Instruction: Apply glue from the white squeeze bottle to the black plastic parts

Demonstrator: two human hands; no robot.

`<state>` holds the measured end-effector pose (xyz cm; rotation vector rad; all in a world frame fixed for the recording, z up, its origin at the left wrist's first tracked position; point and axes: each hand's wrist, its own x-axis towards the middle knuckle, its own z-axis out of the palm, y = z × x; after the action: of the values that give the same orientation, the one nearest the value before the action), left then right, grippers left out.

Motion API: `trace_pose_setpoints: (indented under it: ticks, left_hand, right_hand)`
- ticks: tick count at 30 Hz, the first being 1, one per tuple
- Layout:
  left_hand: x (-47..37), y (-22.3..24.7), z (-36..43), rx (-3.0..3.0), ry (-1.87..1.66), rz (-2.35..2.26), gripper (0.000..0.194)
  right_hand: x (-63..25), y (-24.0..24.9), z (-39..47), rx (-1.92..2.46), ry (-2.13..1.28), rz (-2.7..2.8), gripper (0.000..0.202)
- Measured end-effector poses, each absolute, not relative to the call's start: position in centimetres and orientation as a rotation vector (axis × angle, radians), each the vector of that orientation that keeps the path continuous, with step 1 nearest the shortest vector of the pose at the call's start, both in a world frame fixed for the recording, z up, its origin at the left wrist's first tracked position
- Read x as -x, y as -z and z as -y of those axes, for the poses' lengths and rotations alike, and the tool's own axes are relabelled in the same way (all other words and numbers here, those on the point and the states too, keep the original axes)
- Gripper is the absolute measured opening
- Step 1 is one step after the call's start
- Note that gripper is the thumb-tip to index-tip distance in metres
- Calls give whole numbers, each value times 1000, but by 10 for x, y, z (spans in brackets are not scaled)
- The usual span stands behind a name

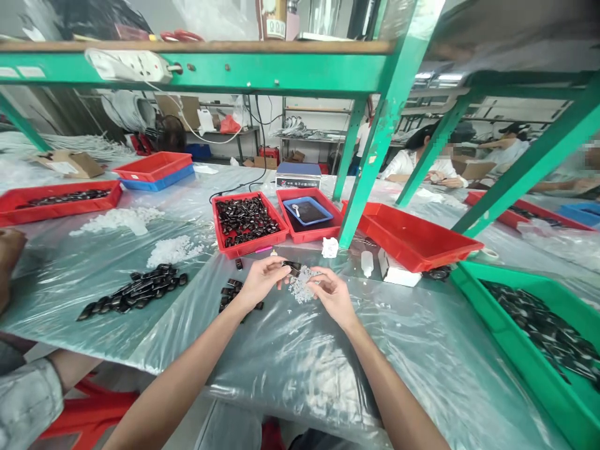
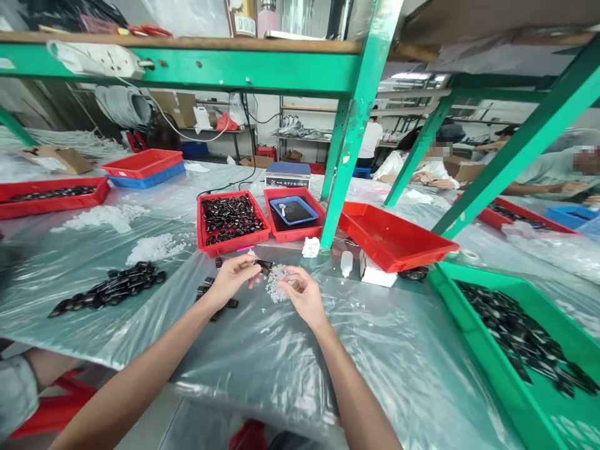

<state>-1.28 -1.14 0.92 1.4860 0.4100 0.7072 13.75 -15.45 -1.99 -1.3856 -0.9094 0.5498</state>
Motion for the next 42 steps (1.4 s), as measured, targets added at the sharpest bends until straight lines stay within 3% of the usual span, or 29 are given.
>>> trace_pose_setpoints:
  ticks: [4, 8, 12, 18, 23, 27, 33, 38, 42]
  left_hand:
    - [79, -4, 6, -1322, -770, -620, 36]
    - [165, 7, -17, -762, -1011, -968, 19]
    - [222, 2, -51, -554, -1179, -1126, 29]
    - [241, -15, -81, -559, -1406, -1186, 23]
    - [236, 12, -40, -695, -1514, -1235, 23]
    - [219, 34, 1, -1275, -1265, -1248, 28]
    - [174, 15, 8, -2282, -743, -1029, 30]
    - [136, 8, -2, -2670, -506, -926, 41]
    - [121, 13, -6, -2759, -390, -936, 34]
  right_hand:
    - [-137, 25, 153, 1453, -440, 927, 48]
    - [-139, 29, 150, 1497, -417, 962, 50]
    - [-138, 29, 148, 1512, -427, 954, 56]
    - [-139, 27, 149, 1548, -377, 938, 58]
    - [-140, 27, 149, 1572, -368, 914, 58]
    - [-137, 26, 149, 1574, -404, 934, 56]
    - [-133, 25, 151, 1556, -413, 977, 55]
    - [-134, 24, 152, 1547, -387, 1002, 51]
    - [-135, 23, 153, 1547, -382, 1014, 47]
